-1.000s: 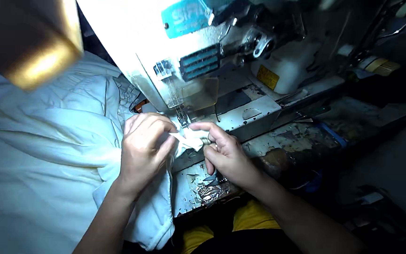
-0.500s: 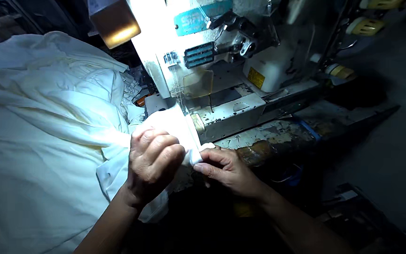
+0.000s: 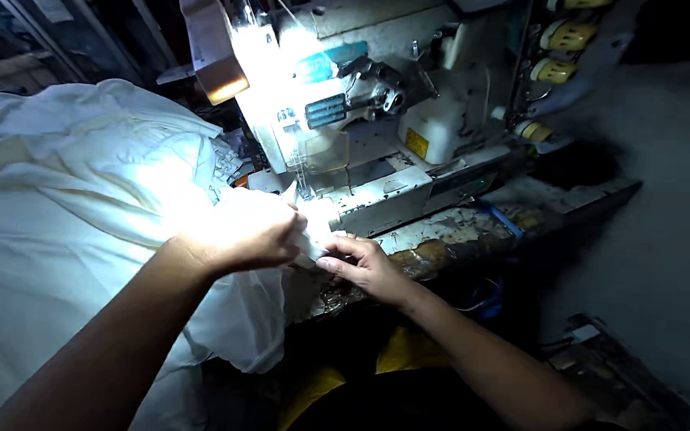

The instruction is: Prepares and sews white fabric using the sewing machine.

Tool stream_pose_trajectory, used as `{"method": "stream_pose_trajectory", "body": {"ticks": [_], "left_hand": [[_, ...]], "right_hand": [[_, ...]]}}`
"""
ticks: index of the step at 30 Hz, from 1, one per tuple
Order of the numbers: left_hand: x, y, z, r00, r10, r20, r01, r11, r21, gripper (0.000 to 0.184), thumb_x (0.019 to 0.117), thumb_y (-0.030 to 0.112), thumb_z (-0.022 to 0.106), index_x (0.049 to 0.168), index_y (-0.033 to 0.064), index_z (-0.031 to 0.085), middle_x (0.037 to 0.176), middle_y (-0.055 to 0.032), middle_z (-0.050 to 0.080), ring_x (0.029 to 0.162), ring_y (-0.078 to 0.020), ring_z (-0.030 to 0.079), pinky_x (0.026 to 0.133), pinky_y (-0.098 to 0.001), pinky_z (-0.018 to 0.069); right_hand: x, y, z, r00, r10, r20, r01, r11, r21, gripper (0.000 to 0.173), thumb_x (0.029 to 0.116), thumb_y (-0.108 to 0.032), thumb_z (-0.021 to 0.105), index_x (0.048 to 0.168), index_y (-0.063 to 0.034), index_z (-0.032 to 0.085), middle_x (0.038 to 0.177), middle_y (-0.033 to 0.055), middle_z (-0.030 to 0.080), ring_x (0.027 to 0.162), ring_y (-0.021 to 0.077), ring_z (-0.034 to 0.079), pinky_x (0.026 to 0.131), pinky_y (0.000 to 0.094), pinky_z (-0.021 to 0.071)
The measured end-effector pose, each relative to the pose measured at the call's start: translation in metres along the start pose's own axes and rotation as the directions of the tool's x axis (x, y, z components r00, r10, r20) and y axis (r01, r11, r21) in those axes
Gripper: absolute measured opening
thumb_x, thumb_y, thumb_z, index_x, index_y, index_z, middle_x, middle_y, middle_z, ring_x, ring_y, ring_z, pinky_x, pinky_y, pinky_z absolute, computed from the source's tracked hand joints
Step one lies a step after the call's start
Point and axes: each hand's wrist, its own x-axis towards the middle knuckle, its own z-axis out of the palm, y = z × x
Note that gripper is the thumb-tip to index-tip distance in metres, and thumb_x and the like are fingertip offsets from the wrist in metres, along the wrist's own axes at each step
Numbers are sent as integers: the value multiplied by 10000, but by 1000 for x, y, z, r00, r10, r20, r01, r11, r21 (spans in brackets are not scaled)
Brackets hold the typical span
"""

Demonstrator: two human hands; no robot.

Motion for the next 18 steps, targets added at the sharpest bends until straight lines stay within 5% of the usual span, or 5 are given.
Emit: {"method": "stream_pose_trajectory", "body": {"ticks": [4, 8, 13, 18], "left_hand": [[0, -14, -5, 998, 20, -66, -19, 1000, 21, 223, 801, 316, 729, 687, 151, 631, 687, -11, 589, 650, -225, 625, 533, -474, 445], [4, -12, -26, 993, -77, 94, 81, 996, -42, 229, 857, 335, 738, 725, 163, 661, 702, 12, 592, 676, -191, 600, 591, -464, 448], [9, -18, -32, 975, -151, 161, 156, 988, -17, 258, 876, 378, 750, 706, 206, 658, 624, 35, 566, 618, -184, 581, 554, -473, 425], [3, -24, -10, 997, 41, -60, -43, 998, -41, 231, 775, 348, 666, 615, 210, 572, 581, 71, 503, 581, -116, 562, 534, -387, 407]], "right_hand": [[6, 8, 5, 997, 3, -73, -2, 1000, 17, 206, 997, -182, 649, 1034, -5, 748, 965, 52, 714, 813, 41, 688, 758, 205, 591], [13, 14, 4, 991, -80, -106, 75, 996, -55, 164, 958, -184, 701, 967, -25, 742, 962, 47, 705, 878, 44, 674, 794, 209, 574], [12, 16, 3, 996, -42, -77, 40, 999, -22, 194, 976, -175, 681, 935, 3, 746, 821, 31, 680, 690, 12, 621, 666, 169, 538], [7, 22, 2, 991, -79, -106, 74, 996, -55, 196, 952, -184, 709, 911, 1, 760, 838, 37, 707, 722, -12, 621, 680, 140, 519]]}}
